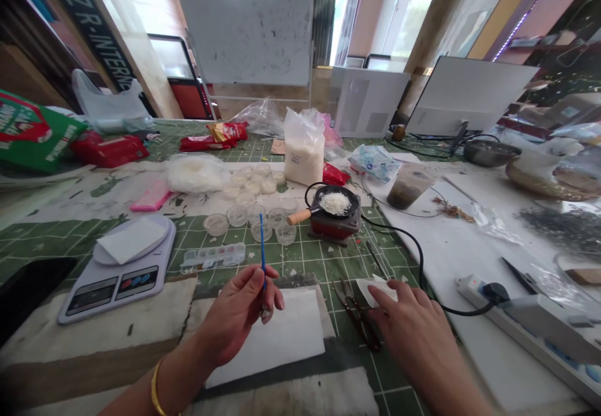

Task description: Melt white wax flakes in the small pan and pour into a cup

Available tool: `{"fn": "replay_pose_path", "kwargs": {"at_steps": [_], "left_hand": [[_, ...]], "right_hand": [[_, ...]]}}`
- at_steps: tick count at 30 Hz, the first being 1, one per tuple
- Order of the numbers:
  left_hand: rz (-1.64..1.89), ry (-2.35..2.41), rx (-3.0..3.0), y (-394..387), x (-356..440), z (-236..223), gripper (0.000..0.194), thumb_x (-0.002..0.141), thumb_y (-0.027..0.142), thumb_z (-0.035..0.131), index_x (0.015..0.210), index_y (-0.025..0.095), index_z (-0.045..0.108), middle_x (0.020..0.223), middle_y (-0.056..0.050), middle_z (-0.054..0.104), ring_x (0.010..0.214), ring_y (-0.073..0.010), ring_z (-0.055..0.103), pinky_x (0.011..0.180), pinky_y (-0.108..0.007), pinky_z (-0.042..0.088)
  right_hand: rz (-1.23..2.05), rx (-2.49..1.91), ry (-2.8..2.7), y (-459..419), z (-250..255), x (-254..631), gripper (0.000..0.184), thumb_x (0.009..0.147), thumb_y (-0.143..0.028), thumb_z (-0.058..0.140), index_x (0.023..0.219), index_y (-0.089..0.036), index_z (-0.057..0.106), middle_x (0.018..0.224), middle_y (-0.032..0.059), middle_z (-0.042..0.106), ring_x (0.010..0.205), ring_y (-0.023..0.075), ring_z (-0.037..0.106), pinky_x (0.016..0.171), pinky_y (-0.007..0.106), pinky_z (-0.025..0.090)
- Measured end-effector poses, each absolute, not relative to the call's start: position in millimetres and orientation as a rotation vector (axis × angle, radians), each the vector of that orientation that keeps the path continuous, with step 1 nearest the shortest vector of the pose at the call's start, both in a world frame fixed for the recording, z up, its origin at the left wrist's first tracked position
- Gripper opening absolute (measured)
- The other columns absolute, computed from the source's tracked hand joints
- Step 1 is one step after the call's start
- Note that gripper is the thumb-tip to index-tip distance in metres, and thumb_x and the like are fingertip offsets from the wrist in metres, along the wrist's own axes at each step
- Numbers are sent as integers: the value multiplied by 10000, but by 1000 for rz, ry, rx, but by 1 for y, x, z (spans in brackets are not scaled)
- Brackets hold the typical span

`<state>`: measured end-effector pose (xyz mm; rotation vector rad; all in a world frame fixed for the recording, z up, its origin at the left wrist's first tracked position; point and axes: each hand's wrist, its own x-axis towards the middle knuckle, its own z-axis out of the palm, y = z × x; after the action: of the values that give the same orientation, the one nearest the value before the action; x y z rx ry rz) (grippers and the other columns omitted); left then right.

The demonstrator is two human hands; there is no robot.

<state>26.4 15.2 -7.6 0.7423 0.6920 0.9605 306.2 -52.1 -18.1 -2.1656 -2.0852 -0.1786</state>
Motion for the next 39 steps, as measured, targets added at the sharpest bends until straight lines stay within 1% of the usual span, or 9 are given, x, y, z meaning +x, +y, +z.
{"fn": "replay_pose_path", "kwargs": {"at_steps": [5, 8, 14, 16, 19, 24, 28, 34, 39], "left_hand": [[902, 640, 672, 12, 30, -7, 279, 826, 406, 716, 958, 170, 651, 662, 1, 595, 627, -159, 609, 467, -221, 396], [891, 614, 692, 11, 33, -10, 262, 808, 352, 743, 952, 150, 658, 725, -34, 652, 645, -156, 628, 541, -240, 433], [853, 668, 822, 6, 37, -9, 302, 833, 426, 694, 814, 128, 646, 700, -73, 678, 589, -163, 628, 521, -245, 418], [853, 687, 918, 5, 37, -7, 308, 849, 433, 669, 831, 127, 654, 654, -56, 658, 565, -151, 601, 524, -249, 422], [849, 727, 1038, 2, 37, -7, 292, 844, 426, 668, 873, 136, 664, 619, -31, 632, 548, -148, 573, 523, -254, 427], [818, 748, 1199, -2, 39, -9, 382, 880, 478, 594, 670, 159, 594, 551, -20, 575, 508, -129, 514, 507, -249, 397], [768, 722, 1205, -3, 40, -8, 373, 883, 477, 580, 673, 169, 567, 568, -22, 573, 529, -135, 516, 533, -255, 416], [733, 727, 1192, 0, 40, -6, 384, 856, 504, 598, 669, 169, 575, 554, -22, 571, 516, -137, 517, 527, -259, 416], [806, 747, 1187, 2, 38, -7, 384, 851, 505, 617, 657, 175, 586, 538, -14, 563, 509, -135, 507, 522, -259, 410]], "right_hand": [[226, -2156, -1807, -47, -28, 325, 323, 850, -280, 459, 925, -205, 765, 948, 131, 670, 683, 218, 662, 707, 381, 532], [505, -1909, -1422, -39, -10, 306, 265, 789, -402, 618, 948, -233, 745, 1043, 101, 670, 792, 218, 662, 696, 333, 529], [1228, -1196, -1048, -28, 9, 227, 242, 686, -369, 797, 888, -250, 733, 1222, 88, 651, 972, 224, 661, 775, 313, 544], [1374, -1103, -1064, -25, 7, 202, 217, 719, -390, 771, 830, -212, 718, 1211, 113, 655, 818, 198, 689, 707, 327, 559], [1461, -994, -917, -21, 2, 178, 280, 678, -366, 803, 714, -191, 587, 1093, 80, 684, 482, 127, 629, 463, 300, 508], [1351, -1006, -833, -16, 5, 175, 345, 650, -293, 836, 745, -217, 514, 628, -53, 615, 445, 101, 563, 423, 223, 443], [1301, -1024, -777, -8, 17, 184, 351, 629, -268, 855, 794, -207, 552, 673, -33, 665, 562, 90, 575, 543, 202, 448], [1313, -964, -630, 7, 29, 189, 522, 560, -301, 889, 917, -226, 516, 687, -34, 688, 541, 114, 590, 521, 213, 430], [1352, -970, -688, 2, 17, 181, 529, 603, -291, 867, 959, -233, 481, 708, -28, 689, 538, 113, 587, 518, 218, 429]]}}
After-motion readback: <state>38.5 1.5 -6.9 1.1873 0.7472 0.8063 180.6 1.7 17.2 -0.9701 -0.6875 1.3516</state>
